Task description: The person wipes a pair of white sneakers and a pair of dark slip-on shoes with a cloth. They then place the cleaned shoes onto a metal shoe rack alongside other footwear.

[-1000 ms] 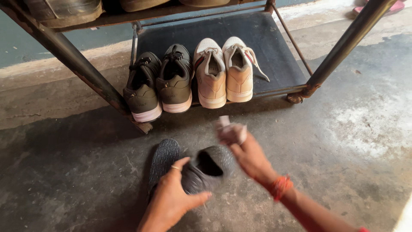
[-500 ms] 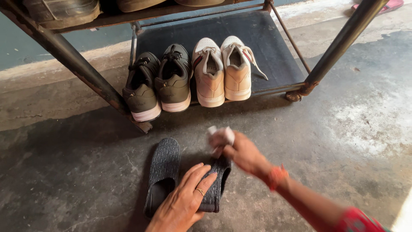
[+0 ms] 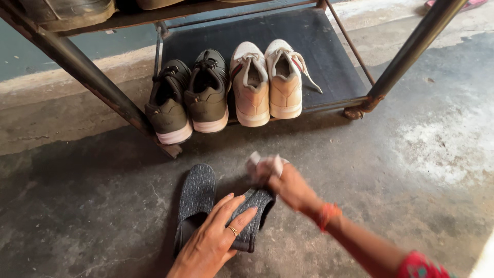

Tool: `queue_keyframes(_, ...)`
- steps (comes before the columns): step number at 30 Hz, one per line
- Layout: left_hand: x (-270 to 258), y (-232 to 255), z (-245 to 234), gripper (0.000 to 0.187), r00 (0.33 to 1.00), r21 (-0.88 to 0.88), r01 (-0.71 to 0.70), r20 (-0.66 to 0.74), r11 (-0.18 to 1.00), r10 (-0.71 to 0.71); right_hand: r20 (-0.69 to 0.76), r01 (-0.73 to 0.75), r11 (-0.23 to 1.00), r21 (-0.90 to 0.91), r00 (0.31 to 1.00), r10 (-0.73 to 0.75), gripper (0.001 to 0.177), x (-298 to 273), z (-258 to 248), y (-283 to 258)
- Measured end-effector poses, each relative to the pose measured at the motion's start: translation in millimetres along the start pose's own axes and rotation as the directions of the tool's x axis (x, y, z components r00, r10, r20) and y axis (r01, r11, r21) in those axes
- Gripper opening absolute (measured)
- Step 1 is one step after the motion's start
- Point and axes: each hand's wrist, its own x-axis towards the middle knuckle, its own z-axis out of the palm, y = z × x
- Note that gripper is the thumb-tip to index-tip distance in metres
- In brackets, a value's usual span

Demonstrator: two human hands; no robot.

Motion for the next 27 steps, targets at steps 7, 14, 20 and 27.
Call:
queue_keyframes(7,1,-14,6,0.098,0.995,-0.06,-0.014,-0.103,0.998,0.008,-0.022,-0.13,0.956,0.265,0.99,0.14,0.041,4,3,25)
queue_keyframes(14,10,-17,8,0.093,0.885,-0.391,0.26,-0.27,0.883,-0.38,0.026,-0.467,0.88,0.091,0.884,0.466,0.047,-8,31,53)
queue_keyframes(20,15,-26,6,0.092,0.753,-0.521,0.412,-0.267,0.747,-0.602,-0.177,-0.284,0.943,0.175,0.933,0.314,0.039,-80,84,-7)
queue_keyframes(27,10,-31,13,0.092,0.645,-0.644,0.51,-0.152,0.57,-0.749,-0.035,-0.014,0.827,-0.562,0.999,-0.007,0.05,-48,19,-7)
